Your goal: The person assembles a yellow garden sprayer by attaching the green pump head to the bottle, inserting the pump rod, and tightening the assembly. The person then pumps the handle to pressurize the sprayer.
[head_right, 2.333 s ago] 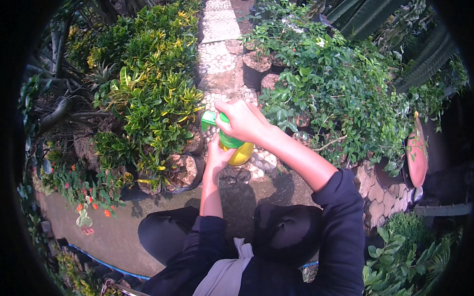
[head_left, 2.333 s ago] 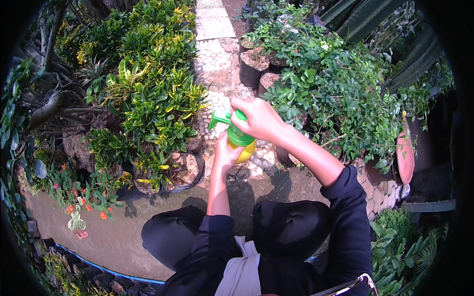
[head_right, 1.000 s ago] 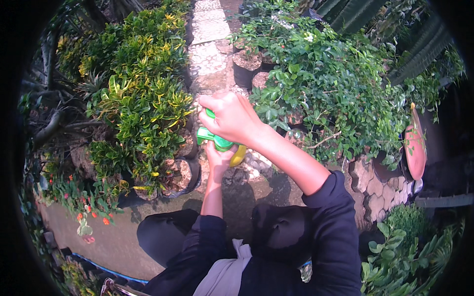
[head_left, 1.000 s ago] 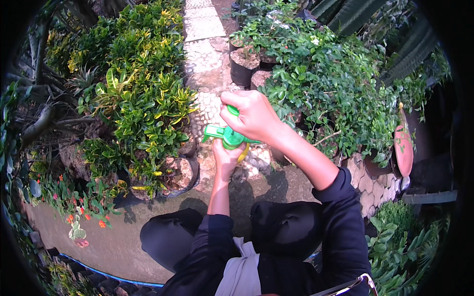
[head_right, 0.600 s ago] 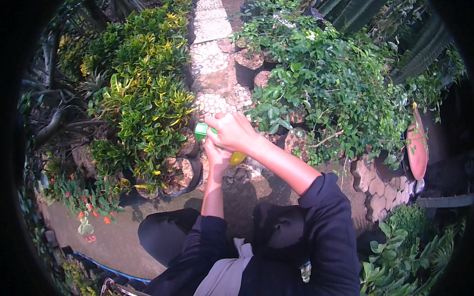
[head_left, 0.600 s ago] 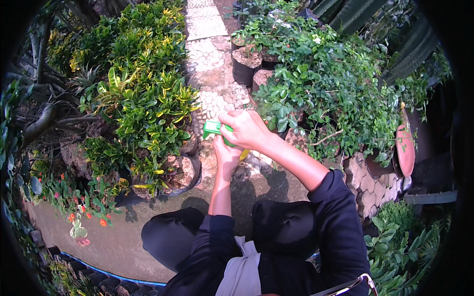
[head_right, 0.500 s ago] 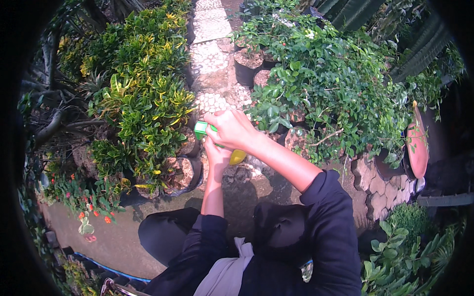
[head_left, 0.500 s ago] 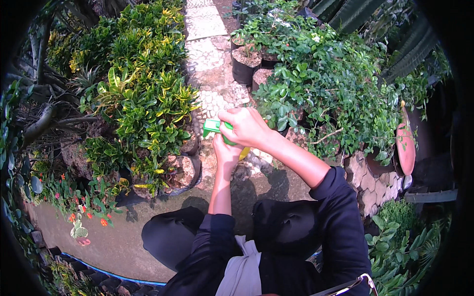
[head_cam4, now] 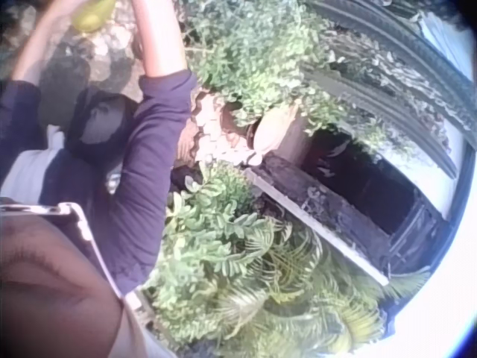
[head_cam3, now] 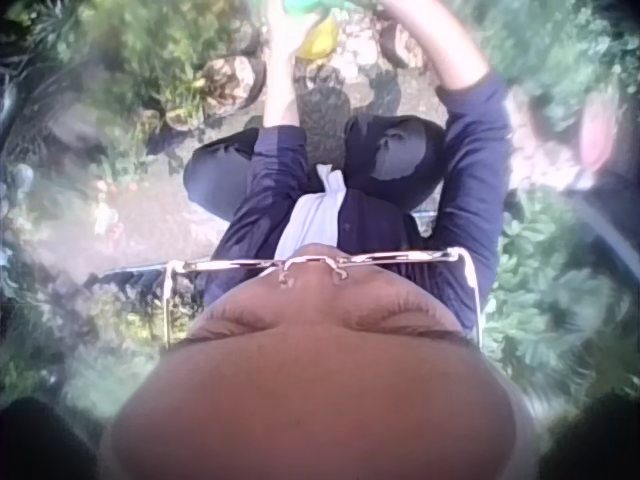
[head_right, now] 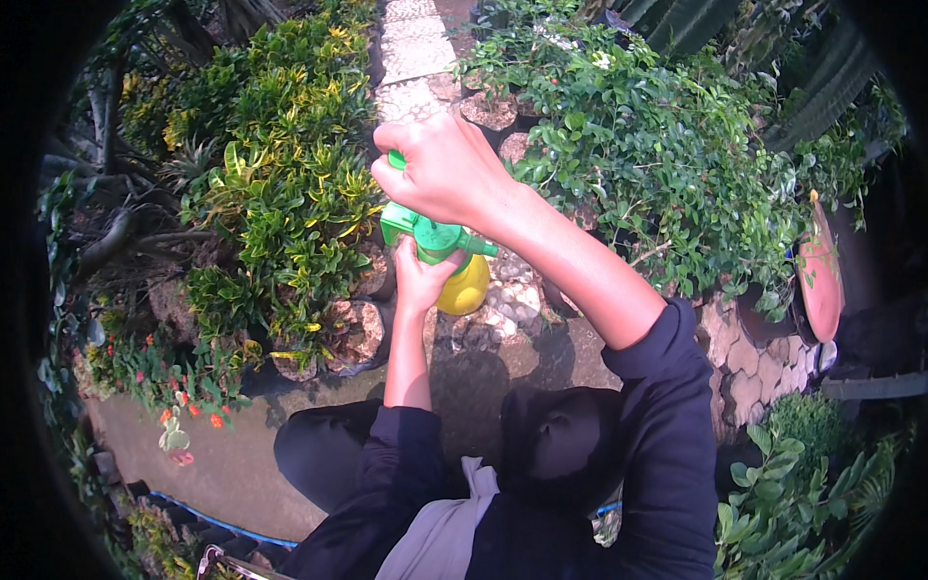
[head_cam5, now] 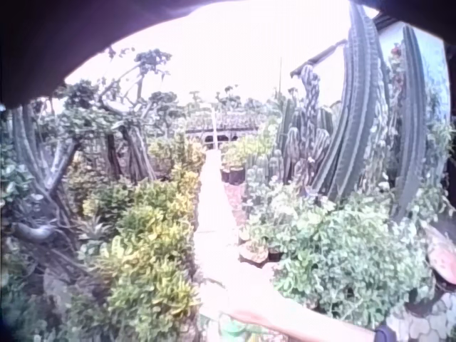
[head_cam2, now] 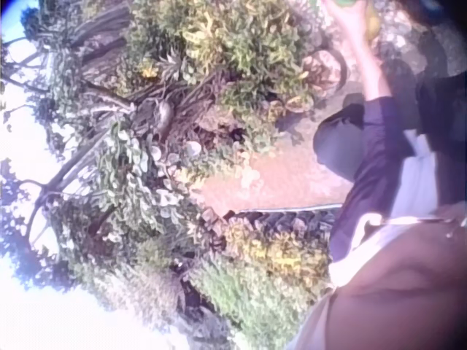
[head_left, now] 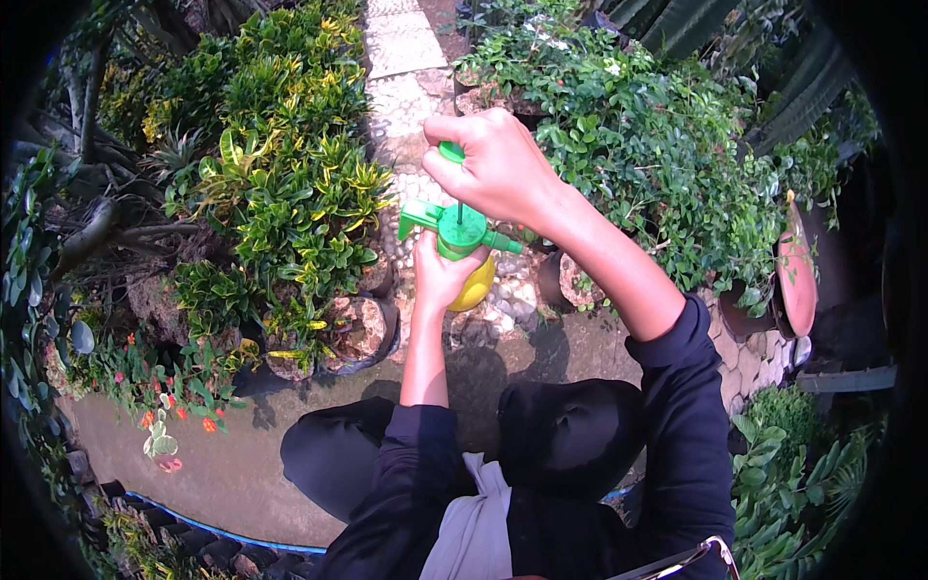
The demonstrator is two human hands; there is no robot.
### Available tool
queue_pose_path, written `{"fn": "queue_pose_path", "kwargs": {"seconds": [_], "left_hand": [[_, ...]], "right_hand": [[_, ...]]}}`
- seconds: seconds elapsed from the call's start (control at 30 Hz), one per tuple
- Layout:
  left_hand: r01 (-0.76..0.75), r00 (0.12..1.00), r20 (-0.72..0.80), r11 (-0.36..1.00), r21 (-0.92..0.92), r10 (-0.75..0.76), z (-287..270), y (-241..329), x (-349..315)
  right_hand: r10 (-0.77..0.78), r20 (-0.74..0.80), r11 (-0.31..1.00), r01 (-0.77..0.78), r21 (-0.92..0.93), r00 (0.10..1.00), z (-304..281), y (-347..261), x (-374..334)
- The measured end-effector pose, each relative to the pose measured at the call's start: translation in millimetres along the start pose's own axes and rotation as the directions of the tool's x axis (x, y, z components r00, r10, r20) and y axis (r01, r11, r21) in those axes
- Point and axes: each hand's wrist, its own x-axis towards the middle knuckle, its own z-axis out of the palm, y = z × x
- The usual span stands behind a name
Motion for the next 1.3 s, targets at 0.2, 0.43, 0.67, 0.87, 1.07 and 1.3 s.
{"fn": "queue_pose_path", "kwargs": {"seconds": [0.2, 0.43, 0.67, 0.87, 1.07, 1.3], "left_hand": [[0.009, 0.986, 0.169, 1.000, -0.011, -0.007, -14.7, 16.1, 26.0], [0.008, 0.992, 0.127, 0.997, -0.076, 0.001, -10.9, 24.9, 24.9], [0.019, 0.993, 0.122, 0.997, -0.074, -0.009, -12.7, 13.3, 25.1], [-0.019, 0.992, 0.127, 1.000, -0.012, 0.021, -9.5, 12.2, 24.8], [0.002, 0.988, 0.154, 1.000, -0.013, 0.000, -8.2, 9.1, 29.8], [0.056, 0.976, 0.216, 0.990, -0.130, -0.027, -9.1, 27.8, 40.4]], "right_hand": [[-0.021, -0.052, 1.000, 0.020, -0.020, 0.998, -14.8, 3.1, 30.7], [-0.046, -0.092, 0.998, 0.042, -0.040, 0.995, -24.4, -1.5, 40.9], [-0.031, -0.132, 0.998, 0.023, -0.058, 0.991, -44.7, -13.4, 55.6], [-0.008, -0.116, 0.999, 0.002, -0.055, 0.993, -46.0, -8.7, 56.7], [0.045, -0.029, 0.997, -0.047, -0.064, 0.999, -46.5, -3.5, 57.8], [-0.009, -0.097, 0.999, 0.013, 0.041, 0.995, -64.1, -32.6, 69.2]]}}
